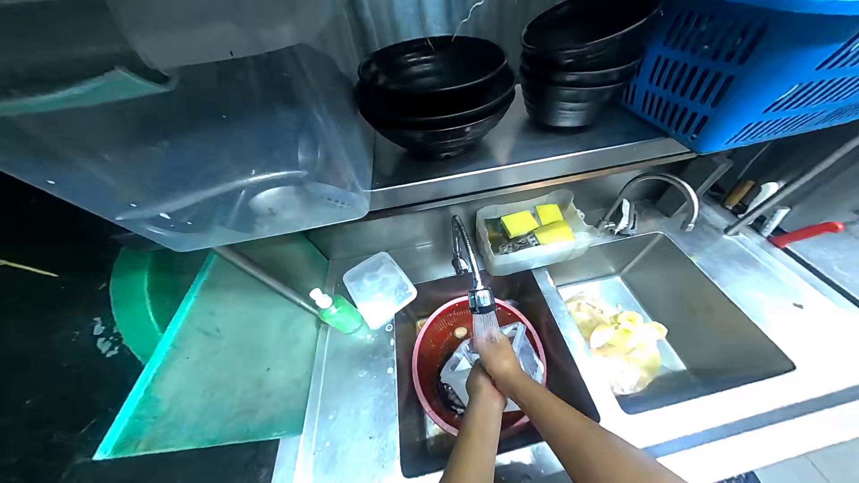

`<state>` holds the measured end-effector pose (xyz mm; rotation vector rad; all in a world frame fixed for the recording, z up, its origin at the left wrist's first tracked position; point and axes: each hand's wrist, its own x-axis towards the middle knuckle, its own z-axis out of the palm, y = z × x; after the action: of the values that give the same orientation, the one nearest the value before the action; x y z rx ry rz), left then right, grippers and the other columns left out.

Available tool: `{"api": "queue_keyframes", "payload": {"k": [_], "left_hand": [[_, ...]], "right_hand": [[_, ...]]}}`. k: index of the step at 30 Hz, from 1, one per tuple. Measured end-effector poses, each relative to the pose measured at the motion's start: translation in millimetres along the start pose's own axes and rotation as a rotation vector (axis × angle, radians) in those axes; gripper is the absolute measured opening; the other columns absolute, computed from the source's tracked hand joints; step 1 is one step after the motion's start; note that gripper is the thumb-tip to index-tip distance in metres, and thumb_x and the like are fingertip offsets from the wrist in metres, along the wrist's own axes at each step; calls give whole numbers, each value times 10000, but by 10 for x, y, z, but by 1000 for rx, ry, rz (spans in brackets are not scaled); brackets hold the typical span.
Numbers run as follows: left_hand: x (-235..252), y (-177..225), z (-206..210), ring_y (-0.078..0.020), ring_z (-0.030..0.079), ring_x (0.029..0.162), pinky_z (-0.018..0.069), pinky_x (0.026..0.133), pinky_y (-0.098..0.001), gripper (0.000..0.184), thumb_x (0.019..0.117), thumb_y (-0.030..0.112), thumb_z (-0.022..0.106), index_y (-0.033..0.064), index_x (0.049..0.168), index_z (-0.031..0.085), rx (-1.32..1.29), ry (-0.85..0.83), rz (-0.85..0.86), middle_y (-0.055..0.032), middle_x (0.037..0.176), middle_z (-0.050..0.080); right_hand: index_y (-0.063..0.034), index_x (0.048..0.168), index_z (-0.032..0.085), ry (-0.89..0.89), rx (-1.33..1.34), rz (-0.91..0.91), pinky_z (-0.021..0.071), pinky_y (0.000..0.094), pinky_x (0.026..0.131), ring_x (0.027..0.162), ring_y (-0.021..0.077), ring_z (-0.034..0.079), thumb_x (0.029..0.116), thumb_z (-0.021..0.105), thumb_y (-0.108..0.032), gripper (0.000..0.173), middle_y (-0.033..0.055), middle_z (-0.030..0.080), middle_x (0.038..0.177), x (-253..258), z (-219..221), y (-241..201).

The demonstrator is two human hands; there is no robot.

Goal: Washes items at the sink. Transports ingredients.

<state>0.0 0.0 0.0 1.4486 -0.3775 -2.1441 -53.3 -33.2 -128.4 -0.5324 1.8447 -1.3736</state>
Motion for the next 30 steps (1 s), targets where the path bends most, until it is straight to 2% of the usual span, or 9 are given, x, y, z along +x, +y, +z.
{"api": "queue_keyframes", "payload": {"k": [2,5,9,15,19,22,25,28,30], "left_hand": [[30,26,31,-185,594,863,504,777,-332,391,1128,176,191,-20,1254,506,25,62,2,-135,1019,600],[69,122,27,-224,592,971,500,854,-360,370,1127,157,251,-41,1341,480,62,126,0,-182,1167,593],[110,195,15,-279,577,1168,482,979,-389,400,1119,132,274,-37,1465,384,63,212,26,-230,1398,516],[55,123,-26,-288,586,1127,481,965,-418,379,1113,132,338,-77,1407,454,131,212,20,-250,1344,553],[31,152,-142,-221,559,933,486,842,-349,319,1099,104,339,-53,1354,448,141,196,-5,-182,1141,554],[-15,151,-212,-217,550,917,480,833,-330,329,1101,104,325,-54,1361,452,202,217,-37,-176,1130,550],[-95,93,-245,-227,553,942,472,858,-331,333,1122,122,292,-63,1346,454,280,203,-90,-191,1142,551],[200,-127,-506,-225,552,923,476,841,-329,303,1097,113,378,-46,1334,481,185,208,-173,-184,1120,560],[719,-489,-884,-186,545,753,513,677,-295,194,1045,120,470,11,1204,492,46,204,-202,-132,954,528]], "right_hand": [[5,1384,543,-68,-65,39,539,413,990,1100,219,663,984,640,-205,461,163,678,1201,-24,-71,-3],[-21,1292,598,-112,-143,33,569,434,886,970,217,688,1025,517,-160,312,137,694,1087,-134,-224,-119],[-35,1365,610,-107,-491,-172,460,433,1117,1263,239,613,1037,439,-118,379,162,650,1335,-190,-471,-90],[14,1550,400,-287,-755,-255,199,426,1289,1564,309,236,1041,442,-172,543,203,352,1633,-316,-449,283],[-8,1588,334,-225,-684,-186,229,415,1280,1560,271,254,990,565,-389,746,180,290,1667,-285,-495,447],[14,1595,279,-170,-590,-23,286,434,1255,1523,290,335,917,649,-535,947,214,317,1644,-271,-484,433],[17,1579,321,-129,-676,33,291,440,1250,1505,303,367,972,590,-507,846,219,378,1609,-266,-416,310],[-24,1494,475,-98,-780,32,425,493,1141,1357,335,518,929,648,-427,716,206,527,1458,-241,-367,205],[-48,1488,459,-132,-785,43,485,506,1076,1279,314,593,926,649,-408,694,182,582,1405,-240,-359,184]]}}
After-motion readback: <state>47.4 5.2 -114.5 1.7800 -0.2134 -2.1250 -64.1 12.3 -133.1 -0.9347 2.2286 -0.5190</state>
